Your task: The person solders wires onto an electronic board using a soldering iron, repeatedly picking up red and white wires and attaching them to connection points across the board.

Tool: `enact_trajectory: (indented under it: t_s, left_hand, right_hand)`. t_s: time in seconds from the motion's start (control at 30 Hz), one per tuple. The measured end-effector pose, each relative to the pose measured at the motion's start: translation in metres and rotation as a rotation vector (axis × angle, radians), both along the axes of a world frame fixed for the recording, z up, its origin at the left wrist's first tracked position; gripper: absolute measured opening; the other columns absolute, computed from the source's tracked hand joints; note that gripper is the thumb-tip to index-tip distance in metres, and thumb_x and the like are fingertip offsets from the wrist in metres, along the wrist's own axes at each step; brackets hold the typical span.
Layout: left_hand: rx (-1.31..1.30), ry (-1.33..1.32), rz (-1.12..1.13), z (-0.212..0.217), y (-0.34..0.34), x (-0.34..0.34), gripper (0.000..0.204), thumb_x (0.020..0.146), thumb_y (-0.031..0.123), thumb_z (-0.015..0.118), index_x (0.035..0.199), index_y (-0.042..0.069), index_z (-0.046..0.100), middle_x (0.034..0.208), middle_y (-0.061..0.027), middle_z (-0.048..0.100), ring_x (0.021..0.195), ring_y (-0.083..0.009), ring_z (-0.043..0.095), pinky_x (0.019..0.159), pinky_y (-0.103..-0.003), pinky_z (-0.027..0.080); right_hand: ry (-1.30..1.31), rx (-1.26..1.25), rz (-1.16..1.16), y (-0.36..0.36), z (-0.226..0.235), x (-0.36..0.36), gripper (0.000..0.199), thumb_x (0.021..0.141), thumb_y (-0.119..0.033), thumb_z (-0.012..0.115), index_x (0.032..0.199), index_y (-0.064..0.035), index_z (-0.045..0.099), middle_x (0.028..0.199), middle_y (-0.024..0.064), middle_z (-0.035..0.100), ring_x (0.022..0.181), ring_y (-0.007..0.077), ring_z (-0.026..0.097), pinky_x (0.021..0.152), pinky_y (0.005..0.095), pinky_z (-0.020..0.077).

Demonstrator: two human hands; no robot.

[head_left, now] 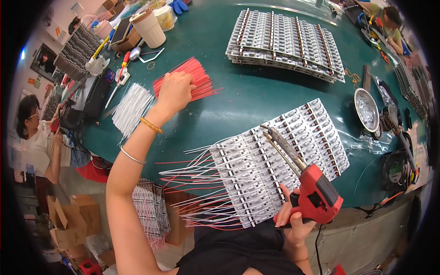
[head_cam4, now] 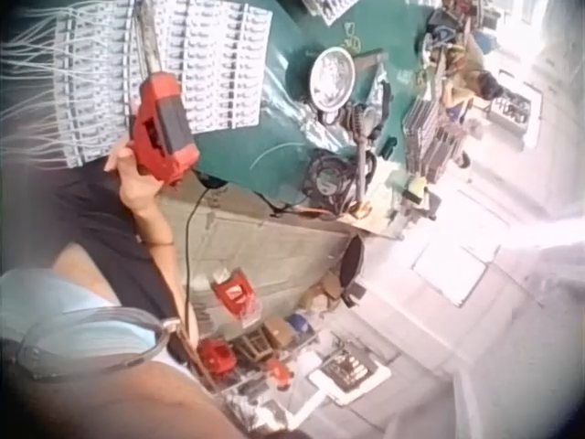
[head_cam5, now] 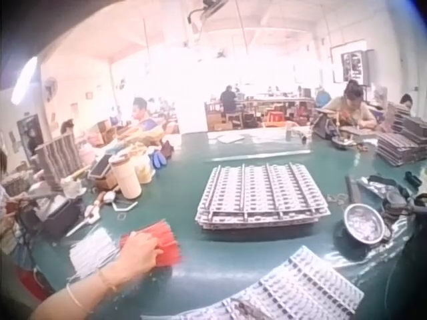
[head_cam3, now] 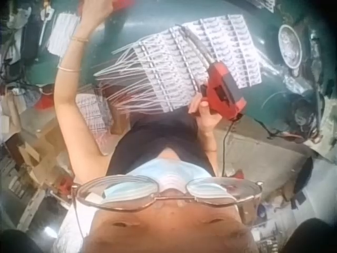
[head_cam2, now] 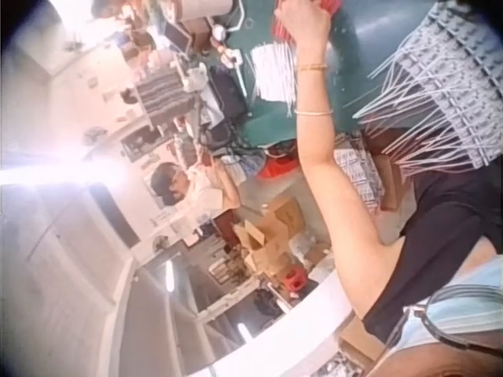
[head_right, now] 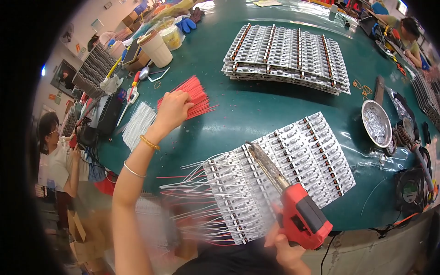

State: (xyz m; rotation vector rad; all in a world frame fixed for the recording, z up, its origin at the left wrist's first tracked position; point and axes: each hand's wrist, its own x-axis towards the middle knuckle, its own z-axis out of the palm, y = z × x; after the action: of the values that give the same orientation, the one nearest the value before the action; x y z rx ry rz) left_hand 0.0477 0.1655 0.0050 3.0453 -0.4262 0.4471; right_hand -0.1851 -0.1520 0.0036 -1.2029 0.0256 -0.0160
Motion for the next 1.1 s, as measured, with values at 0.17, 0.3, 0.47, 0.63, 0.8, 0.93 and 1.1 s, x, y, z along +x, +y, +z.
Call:
enact_trajectory:
  t_s: [0.17,0.3,0.47,0.63,0.8,0.93,1.1]
  left_hand:
    - [0.004,0.085,0.033,0.014,-0.004,0.004,0.012,0.079,0.014,0.06,0.08,0.002,0.06,0.078,-0.0133,0.061,0.075,-0.0306,0.058,0.068,-0.04,0.041]
    - [-0.047,0.092,-0.05,0.028,-0.011,0.007,0.009,0.08,0.011,0.057,0.079,0.002,0.058,0.077,-0.0166,0.061,0.075,-0.0347,0.059,0.065,-0.044,0.044]
    - [0.214,0.131,-0.167,0.069,-0.036,0.008,0.007,0.078,0.006,0.055,0.077,0.0,0.059,0.074,-0.0186,0.062,0.074,-0.0353,0.06,0.065,-0.043,0.047]
    - [0.667,0.502,-0.165,0.117,-0.088,0.005,0.009,0.07,0.007,0.061,0.075,0.0,0.064,0.076,-0.0177,0.063,0.073,-0.0332,0.062,0.062,-0.039,0.049]
    - [0.915,0.58,-0.195,0.09,-0.108,0.005,0.015,0.07,0.012,0.064,0.083,0.006,0.069,0.084,-0.0107,0.067,0.079,-0.0256,0.065,0.063,-0.035,0.051]
    - [0.933,0.649,-0.232,0.078,-0.107,0.005,0.018,0.07,0.013,0.064,0.086,0.005,0.067,0.084,-0.0115,0.067,0.079,-0.0261,0.065,0.063,-0.035,0.051]
    - [0.902,0.623,-0.235,0.071,-0.099,0.005,0.015,0.069,0.012,0.064,0.082,0.003,0.065,0.08,-0.0126,0.066,0.077,-0.0275,0.065,0.062,-0.036,0.051]
  right_hand:
    - [-0.019,0.004,0.01,-0.002,-0.001,0.0,0.059,0.086,-0.036,0.059,0.117,0.009,0.036,0.046,-0.0007,0.041,0.037,0.0118,0.043,0.102,0.0482,0.0322]
    - [-0.057,0.025,0.015,-0.003,-0.003,-0.001,0.058,0.087,-0.035,0.057,0.118,0.0082,0.034,0.046,-0.0002,0.041,0.037,0.0121,0.044,0.103,0.0481,0.0321]
    - [-0.074,0.067,-0.034,-0.002,-0.007,-0.003,0.056,0.088,-0.033,0.055,0.12,0.0072,0.033,0.046,-0.0005,0.039,0.037,0.0117,0.042,0.102,0.0482,0.0324]
    - [-0.091,0.039,-0.084,-0.003,-0.004,-0.006,0.056,0.089,-0.036,0.053,0.12,0.0061,0.032,0.046,-0.0019,0.036,0.037,0.0107,0.04,0.1,0.0487,0.0342]
    - [-0.151,-0.011,-0.206,-0.008,-0.004,-0.009,0.055,0.091,-0.04,0.047,0.118,0.0059,0.032,0.046,-0.0025,0.035,0.036,0.0087,0.038,0.095,0.0493,0.0382]
    - [-0.167,-0.036,-0.252,-0.011,-0.002,-0.009,0.055,0.092,-0.041,0.045,0.118,0.0059,0.031,0.046,-0.0022,0.035,0.036,0.0085,0.038,0.092,0.0485,0.0404]
    - [-0.179,-0.065,-0.273,-0.014,-0.003,-0.011,0.056,0.092,-0.042,0.044,0.119,0.0057,0.031,0.046,-0.0019,0.036,0.036,0.0086,0.038,0.087,0.0478,0.0431]
